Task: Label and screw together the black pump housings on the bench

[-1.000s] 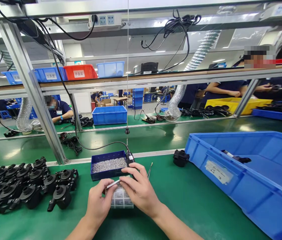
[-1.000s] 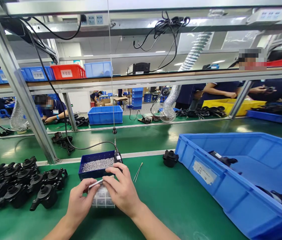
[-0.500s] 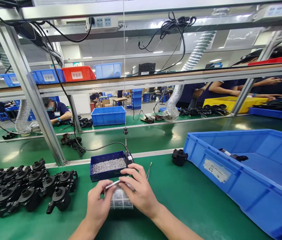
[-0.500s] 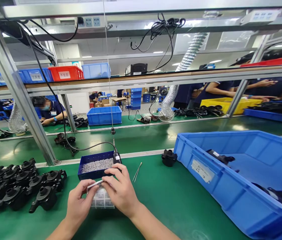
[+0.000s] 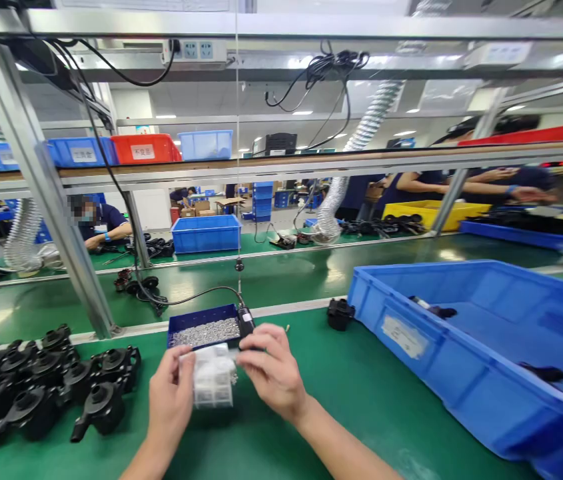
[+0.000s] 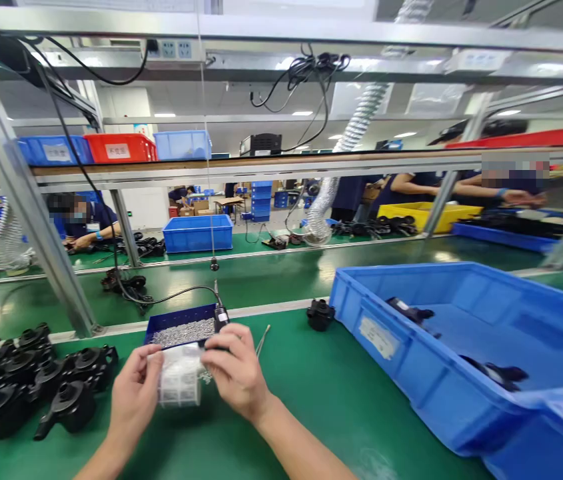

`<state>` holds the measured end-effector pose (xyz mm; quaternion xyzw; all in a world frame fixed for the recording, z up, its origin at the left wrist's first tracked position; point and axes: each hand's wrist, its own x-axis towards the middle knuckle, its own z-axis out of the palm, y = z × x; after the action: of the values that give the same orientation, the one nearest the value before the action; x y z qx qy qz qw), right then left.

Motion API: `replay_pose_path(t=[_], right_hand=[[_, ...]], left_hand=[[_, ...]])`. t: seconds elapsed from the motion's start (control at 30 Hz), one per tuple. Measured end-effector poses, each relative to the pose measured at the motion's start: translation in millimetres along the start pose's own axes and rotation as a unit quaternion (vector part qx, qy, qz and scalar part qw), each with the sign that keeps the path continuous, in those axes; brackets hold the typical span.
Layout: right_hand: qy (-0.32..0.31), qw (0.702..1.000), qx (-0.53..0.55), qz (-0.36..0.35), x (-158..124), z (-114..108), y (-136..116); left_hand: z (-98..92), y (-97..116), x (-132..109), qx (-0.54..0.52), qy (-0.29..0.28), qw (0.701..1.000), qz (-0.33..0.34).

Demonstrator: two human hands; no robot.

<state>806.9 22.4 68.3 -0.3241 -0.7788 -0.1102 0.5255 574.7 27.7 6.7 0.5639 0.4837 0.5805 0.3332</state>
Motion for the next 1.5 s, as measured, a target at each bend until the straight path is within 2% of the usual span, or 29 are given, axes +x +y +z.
replay_pose_path(t=[0.03,0.1,0.2,0.3,0.37,0.47,0.53,0.6,0.7,0.77,0.83,0.93,1.0,1.1,1.13,1.2,1.3,1.5], right_hand=[[0.021,0.997,-0.058,0.041,0,-7,18],[0.062,0.974,-0.167,0.142,-3,-29,63],[0.108,0.904,-0.283,0.303,-19,-72,126],[0.114,0.841,-0.318,0.422,-41,-104,164],[0.095,0.829,-0.303,0.46,-51,-113,176],[0.086,0.833,-0.265,0.478,-52,-115,179],[0.088,0.847,-0.231,0.471,-42,-112,171],[0.088,0.869,-0.188,0.45,-26,-103,152],[0.067,0.905,-0.107,0.405,-3,-77,99],[0.02,0.928,0.023,0.372,6,-53,52],[-0.047,0.919,0.147,0.364,7,-30,7],[-0.135,0.894,0.208,0.374,0,-8,-41],[-0.147,0.896,0.217,0.358,-6,-4,-51],[-0.088,0.923,0.214,0.307,-11,-7,-42],[-0.079,0.925,0.22,0.3,-12,-9,-38],[-0.105,0.916,0.237,0.307,-11,-13,-33],[-0.17,0.907,0.224,0.313,-12,-14,-36],[-0.168,0.932,0.137,0.292,-18,-8,-46]], left_hand=[[-3.2,-2,6,0.02,0.022,0.999,0.02],[-7.0,-2,15,0.084,0.074,0.988,0.108],[-4.0,5,16,0.167,0.115,0.956,0.213],[6.2,9,4,0.18,0.085,0.942,0.27],[12.7,6,-5,0.178,0.046,0.935,0.304],[17.0,-7,-10,0.187,-0.006,0.92,0.344],[17.1,-13,-7,0.195,-0.018,0.909,0.367],[17.6,-15,-4,0.201,-0.016,0.896,0.395],[20.7,-9,-4,0.187,-0.029,0.879,0.437],[23.3,-4,-9,0.172,-0.049,0.878,0.444],[25.1,-1,-14,0.167,-0.068,0.882,0.436],[25.9,-2,-22,0.125,-0.074,0.903,0.405],[26.9,-3,-25,0.082,-0.059,0.932,0.347],[30.7,-4,-27,0.006,-0.069,0.98,0.189],[32.3,-4,-27,-0.022,-0.082,0.987,0.139],[34.7,-4,-27,-0.059,-0.108,0.989,0.078],[36.2,-3,-27,-0.059,-0.133,0.987,0.068],[36.7,-3,-31,-0.049,-0.148,0.983,0.101]])
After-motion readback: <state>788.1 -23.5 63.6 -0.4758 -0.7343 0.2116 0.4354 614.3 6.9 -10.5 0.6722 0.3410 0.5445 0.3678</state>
